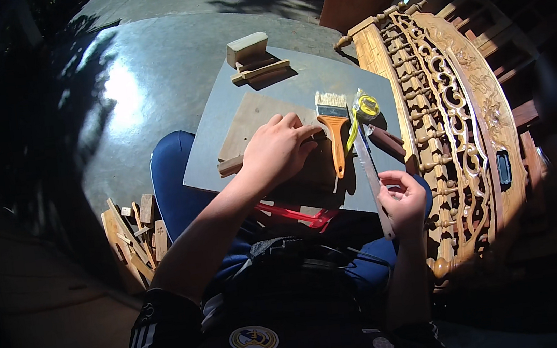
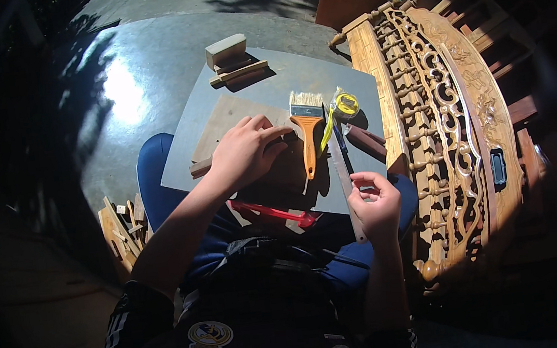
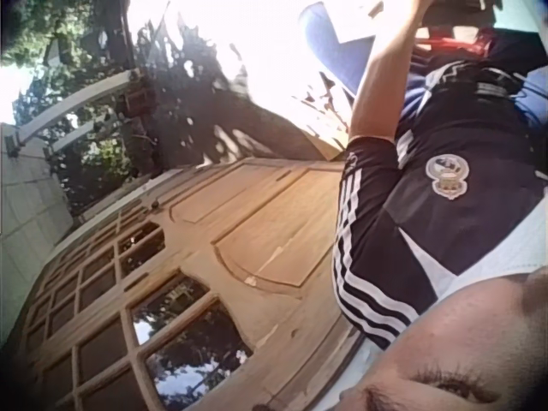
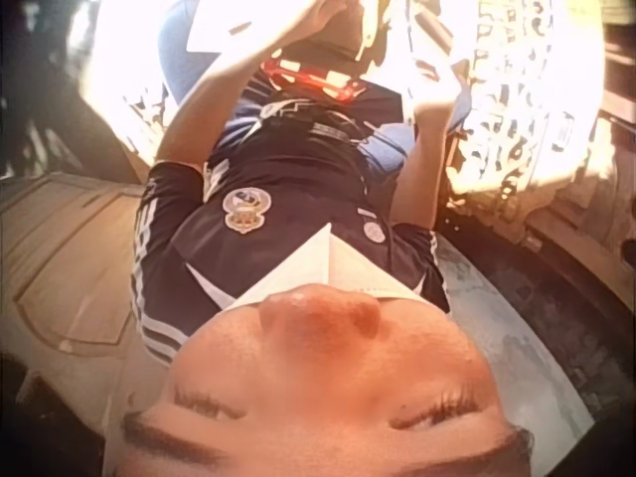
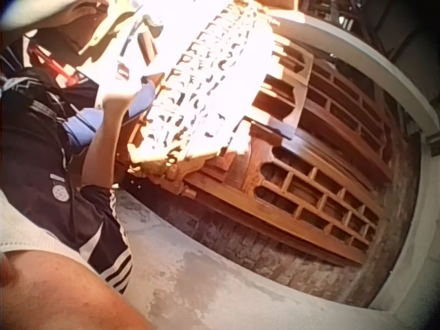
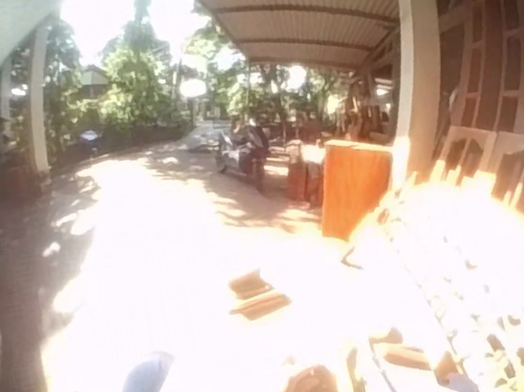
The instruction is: Cutting a small piece of wood using a hand saw.
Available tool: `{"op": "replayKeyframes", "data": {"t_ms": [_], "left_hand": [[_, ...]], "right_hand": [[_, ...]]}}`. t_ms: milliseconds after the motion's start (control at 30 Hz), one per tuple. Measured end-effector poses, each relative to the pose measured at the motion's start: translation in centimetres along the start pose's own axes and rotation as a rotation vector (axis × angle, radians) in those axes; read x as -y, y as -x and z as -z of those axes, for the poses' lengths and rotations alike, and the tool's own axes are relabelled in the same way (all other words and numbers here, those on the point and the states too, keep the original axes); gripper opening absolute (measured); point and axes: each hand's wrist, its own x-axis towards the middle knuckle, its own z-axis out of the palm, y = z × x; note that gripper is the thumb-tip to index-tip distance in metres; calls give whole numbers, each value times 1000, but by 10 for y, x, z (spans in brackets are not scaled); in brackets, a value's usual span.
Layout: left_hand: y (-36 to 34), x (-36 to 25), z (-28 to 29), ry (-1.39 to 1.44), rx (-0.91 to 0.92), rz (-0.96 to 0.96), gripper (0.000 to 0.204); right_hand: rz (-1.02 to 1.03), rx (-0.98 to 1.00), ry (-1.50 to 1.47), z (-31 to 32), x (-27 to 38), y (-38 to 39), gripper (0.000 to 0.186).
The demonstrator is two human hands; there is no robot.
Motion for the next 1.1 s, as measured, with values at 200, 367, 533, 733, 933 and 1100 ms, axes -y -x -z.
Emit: {"op": "replayKeyframes", "data": {"t_ms": [200, 367, 533, 733, 933, 1100], "left_hand": [[4, 7, -4, 8, -39, -9, 25], [0, 6, -3, 55, -72, -21, 23], [0, 3, 2, 78, -64, 6, 22], [-1, 5, 1, 137, -64, 39, 20], [-3, 2, -1, 135, -74, -2, 18], [-9, 1, 6, 50, 61, 34, 16]], "right_hand": [[-302, -24, -257, 20, 44, 17, 33], [-280, 48, -467, 23, 43, 24, 39], [-75, 115, -273, -12, 39, 28, 43], [39, 156, -6, -33, 50, 24, 64], [111, 146, 107, -35, 50, 22, 67], [87, 114, 98, -42, 51, 19, 58]]}}
